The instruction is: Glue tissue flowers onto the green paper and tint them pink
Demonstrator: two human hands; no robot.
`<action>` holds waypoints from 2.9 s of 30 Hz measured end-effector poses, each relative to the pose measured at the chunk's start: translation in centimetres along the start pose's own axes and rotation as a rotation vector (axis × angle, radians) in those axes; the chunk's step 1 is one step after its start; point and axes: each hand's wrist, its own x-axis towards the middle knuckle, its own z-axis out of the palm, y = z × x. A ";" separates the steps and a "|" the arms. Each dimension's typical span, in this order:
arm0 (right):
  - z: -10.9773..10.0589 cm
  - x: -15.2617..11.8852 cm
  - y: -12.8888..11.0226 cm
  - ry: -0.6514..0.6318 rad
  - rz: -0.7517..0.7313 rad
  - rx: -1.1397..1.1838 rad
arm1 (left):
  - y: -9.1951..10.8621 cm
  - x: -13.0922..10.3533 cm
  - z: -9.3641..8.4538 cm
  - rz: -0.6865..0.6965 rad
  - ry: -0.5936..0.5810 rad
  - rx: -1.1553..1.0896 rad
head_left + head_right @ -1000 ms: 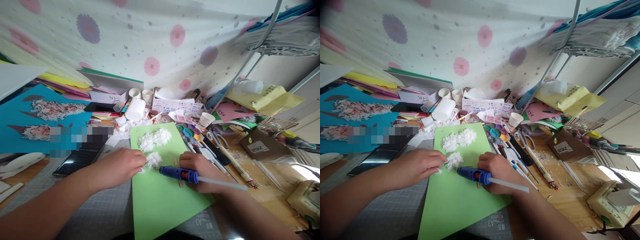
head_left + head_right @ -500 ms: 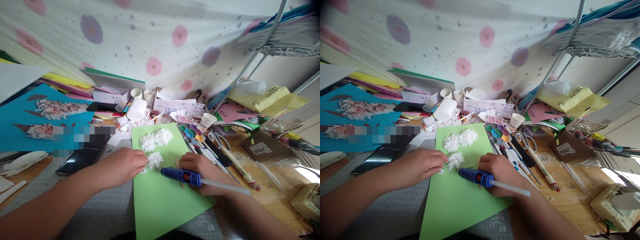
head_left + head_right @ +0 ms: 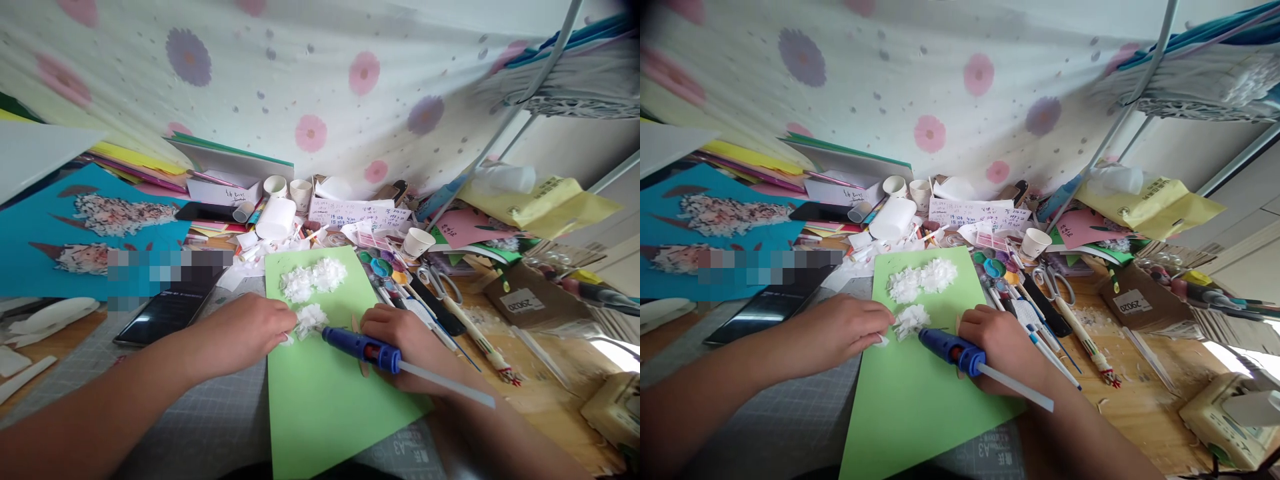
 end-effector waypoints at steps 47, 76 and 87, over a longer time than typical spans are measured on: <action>-0.5 -0.1 0.8 0.008 -0.029 0.057 | -0.1 0.0 0.1 0.013 0.028 -0.031; 1.0 0.4 0.4 0.032 -0.049 0.018 | 0.0 0.0 0.1 0.018 0.020 -0.012; 0.6 0.3 0.0 0.034 -0.092 0.016 | -0.2 -0.1 0.2 0.007 0.003 -0.029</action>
